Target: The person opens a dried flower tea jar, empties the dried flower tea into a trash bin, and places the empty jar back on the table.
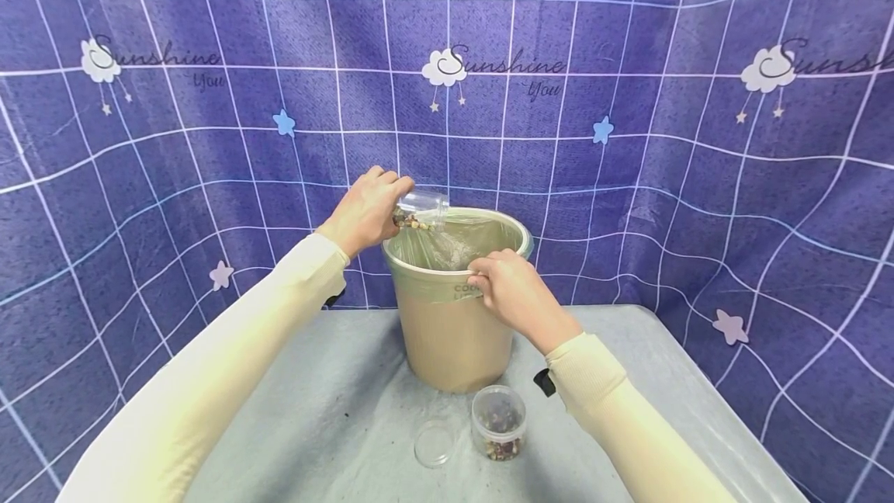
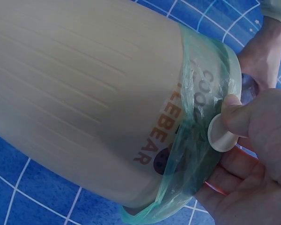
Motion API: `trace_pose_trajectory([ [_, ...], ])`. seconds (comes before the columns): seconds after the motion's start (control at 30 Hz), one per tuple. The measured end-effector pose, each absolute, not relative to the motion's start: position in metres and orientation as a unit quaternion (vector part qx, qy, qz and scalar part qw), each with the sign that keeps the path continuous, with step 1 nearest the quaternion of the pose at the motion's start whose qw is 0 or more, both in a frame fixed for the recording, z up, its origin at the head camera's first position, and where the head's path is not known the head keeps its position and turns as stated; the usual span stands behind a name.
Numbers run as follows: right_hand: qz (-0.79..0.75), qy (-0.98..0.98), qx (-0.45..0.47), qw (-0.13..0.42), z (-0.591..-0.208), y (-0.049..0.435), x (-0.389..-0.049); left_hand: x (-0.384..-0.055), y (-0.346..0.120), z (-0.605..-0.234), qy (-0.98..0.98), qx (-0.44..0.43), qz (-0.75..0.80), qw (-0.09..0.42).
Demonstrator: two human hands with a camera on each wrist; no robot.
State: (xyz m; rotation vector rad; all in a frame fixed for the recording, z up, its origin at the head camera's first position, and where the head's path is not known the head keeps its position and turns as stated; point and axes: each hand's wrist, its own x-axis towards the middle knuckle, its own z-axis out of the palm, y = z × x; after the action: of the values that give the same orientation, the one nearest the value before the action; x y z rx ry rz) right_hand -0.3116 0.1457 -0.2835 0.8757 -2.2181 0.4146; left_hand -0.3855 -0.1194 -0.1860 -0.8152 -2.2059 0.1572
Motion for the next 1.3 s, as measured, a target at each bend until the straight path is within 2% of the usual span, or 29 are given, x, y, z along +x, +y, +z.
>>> trace_pose_trajectory([
  [0.53,0.16,-0.859,0.332,0.356,-0.286,0.146,-0.312,-0.386,-0.112,-0.178,-0.868,-0.319,0.091,0.369],
  [1.3,0.157,-0.861,0.332,0.352,-0.285,0.146,-0.313,-0.382,-0.115,-0.173,-0.849,-0.335,0.09,0.399],
])
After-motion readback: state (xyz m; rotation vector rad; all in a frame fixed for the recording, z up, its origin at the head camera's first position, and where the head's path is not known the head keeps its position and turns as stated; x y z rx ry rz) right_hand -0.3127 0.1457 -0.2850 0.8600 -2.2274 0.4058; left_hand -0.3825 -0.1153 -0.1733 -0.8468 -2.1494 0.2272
